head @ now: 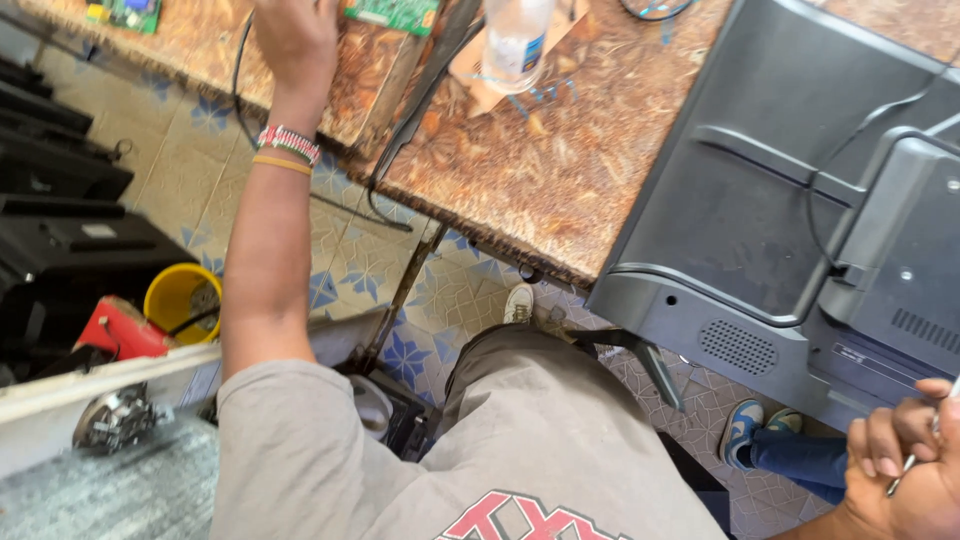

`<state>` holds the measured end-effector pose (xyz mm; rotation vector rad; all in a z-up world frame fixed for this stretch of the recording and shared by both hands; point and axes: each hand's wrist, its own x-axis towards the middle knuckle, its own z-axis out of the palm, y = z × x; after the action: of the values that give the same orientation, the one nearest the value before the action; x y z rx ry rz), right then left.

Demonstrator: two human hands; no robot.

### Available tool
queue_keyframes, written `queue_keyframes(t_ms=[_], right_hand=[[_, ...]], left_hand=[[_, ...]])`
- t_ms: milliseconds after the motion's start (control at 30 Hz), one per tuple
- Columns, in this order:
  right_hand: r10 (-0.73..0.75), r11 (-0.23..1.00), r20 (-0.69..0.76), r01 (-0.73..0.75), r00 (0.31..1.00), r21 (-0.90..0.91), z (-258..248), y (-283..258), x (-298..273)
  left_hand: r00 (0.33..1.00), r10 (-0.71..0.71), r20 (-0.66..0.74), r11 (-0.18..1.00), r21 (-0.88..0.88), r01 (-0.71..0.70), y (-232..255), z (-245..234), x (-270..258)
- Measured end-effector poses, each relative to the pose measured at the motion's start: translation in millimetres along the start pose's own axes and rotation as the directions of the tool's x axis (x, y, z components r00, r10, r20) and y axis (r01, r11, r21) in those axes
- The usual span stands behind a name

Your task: The person uses a screwdriver to remove screws from the back panel of a television set. They work on multiple screw locations around the rear casing while the camera shakes significantly.

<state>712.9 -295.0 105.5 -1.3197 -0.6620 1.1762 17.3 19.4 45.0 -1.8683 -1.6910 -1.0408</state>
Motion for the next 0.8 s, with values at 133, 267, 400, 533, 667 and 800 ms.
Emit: queue_keyframes(t_ms=[133,267,400,533,667,800], right_hand=[[0.022,0.998,-0.165,-0.032,0.986,-0.059,15.5,-13.5,-20.9],[0.02,0.991,-0.145,0.0,0.989,0.137,12.0,-24.4,-40.8],[-0.09,0.961,-0.107,0.114,0.99,0.252,18.4,-28.8,-39.4],[-0.141,0.931,-0.063,0.154,0.988,0.33,3.4,-24.6,-21.2],[-0.373,0.895,0.248,0.277,0.894,0.349,7.5,-27.2,-11.4],[-0.563,0.825,0.285,0.505,0.776,0.254,5.1,-22.8,-34.7]], left_hand=[[0.996,-0.068,0.062,0.997,0.026,0.067,16.2,-10.1,-0.1],[0.982,-0.076,-0.174,0.987,-0.151,0.05,84.1,-49.7,5.1],[0.79,-0.594,0.151,0.491,-0.709,0.506,203.4,-126.0,-26.0],[0.749,-0.462,0.476,0.166,-0.783,0.599,276.5,-163.5,-73.7],[0.765,-0.423,0.486,0.078,-0.821,0.565,361.3,-192.0,-95.1],[0.652,0.144,0.744,-0.535,-0.495,0.684,436.7,-212.4,-124.3]])
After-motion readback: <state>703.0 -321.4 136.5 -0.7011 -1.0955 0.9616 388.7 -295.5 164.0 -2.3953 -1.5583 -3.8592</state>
